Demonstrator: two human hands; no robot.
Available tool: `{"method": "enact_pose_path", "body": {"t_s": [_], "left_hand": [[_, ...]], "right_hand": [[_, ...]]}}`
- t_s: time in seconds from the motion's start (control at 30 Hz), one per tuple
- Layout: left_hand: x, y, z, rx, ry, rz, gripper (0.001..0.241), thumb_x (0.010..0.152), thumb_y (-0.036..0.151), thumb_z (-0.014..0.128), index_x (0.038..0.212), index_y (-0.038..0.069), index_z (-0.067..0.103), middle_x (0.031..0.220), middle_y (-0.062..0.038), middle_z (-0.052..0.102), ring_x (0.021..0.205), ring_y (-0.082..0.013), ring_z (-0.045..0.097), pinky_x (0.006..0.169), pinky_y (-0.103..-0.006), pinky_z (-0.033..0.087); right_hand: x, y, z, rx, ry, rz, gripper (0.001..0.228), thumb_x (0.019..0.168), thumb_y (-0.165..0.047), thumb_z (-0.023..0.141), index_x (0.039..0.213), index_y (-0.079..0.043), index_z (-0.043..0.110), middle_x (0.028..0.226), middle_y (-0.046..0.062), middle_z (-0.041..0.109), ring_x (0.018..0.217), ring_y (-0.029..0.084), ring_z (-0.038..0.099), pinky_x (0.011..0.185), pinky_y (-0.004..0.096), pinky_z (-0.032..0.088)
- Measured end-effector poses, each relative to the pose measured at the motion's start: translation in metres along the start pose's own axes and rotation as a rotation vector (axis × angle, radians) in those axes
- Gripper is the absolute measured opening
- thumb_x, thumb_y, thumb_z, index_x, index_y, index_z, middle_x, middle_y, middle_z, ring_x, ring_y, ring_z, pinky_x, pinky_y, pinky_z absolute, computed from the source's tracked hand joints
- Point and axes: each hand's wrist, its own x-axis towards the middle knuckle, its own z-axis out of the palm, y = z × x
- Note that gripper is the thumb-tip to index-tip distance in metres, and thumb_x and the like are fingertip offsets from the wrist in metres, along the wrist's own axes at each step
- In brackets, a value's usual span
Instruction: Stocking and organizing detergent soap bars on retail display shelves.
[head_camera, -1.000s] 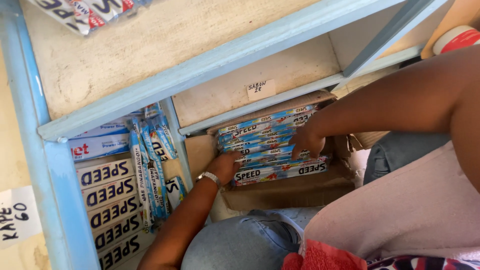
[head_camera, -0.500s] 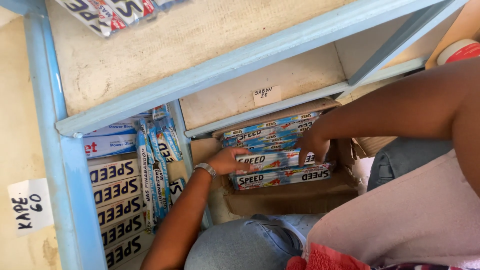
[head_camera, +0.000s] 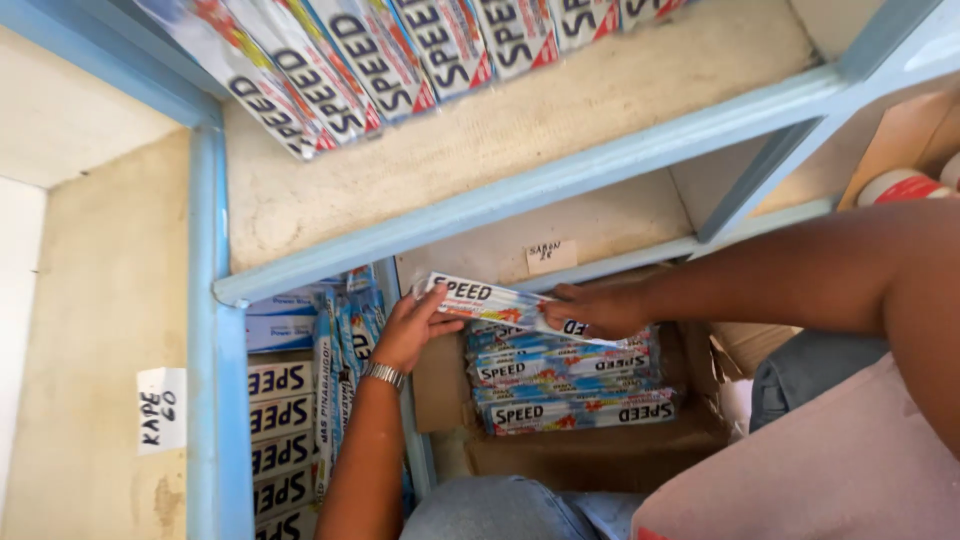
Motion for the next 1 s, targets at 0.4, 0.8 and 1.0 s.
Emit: {"method": "enact_pose_path", "body": {"t_s": [0.4, 0.8, 1.0], "left_hand": [[-0.122, 0.089, 0.004, 0.162, 0.100, 0.163, 0.034, 0.097, 0.031, 0.062, 0.110, 0.001, 0.071, 0.107, -0.010, 0.078, 0.096, -0.0195, 0.077, 0.084, -0.0339, 0.066], [-0.185, 0.204, 0.052, 0.062, 0.452, 0.565, 0.032, 0.097, 0.025, 0.068, 0.107, -0.004, 0.071, 0.091, -0.015, 0.076, 0.074, -0.0193, 0.074, 0.066, -0.0352, 0.062], [-0.174, 0.263, 0.087, -0.069, 0.470, 0.782, 0.049, 0.089, 0.010, 0.074, 0.133, -0.001, 0.056, 0.107, -0.014, 0.074, 0.092, -0.0174, 0.071, 0.084, -0.0323, 0.058]], "right_hand": [[0.009, 0.000, -0.011, 0.290, 0.130, -0.124, 0.032, 0.103, -0.032, 0.069, 0.123, -0.013, 0.053, 0.101, 0.014, 0.070, 0.090, 0.021, 0.069, 0.078, 0.041, 0.056], [-0.019, -0.078, -0.108, 0.438, 0.105, -0.150, 0.037, 0.094, -0.010, 0.071, 0.127, -0.006, 0.055, 0.103, 0.008, 0.070, 0.086, 0.013, 0.068, 0.072, 0.029, 0.058], [-0.069, -0.152, -0.167, 0.569, 0.105, -0.115, 0.038, 0.093, -0.005, 0.070, 0.126, -0.002, 0.052, 0.104, 0.008, 0.068, 0.087, 0.014, 0.070, 0.074, 0.030, 0.062]]}}
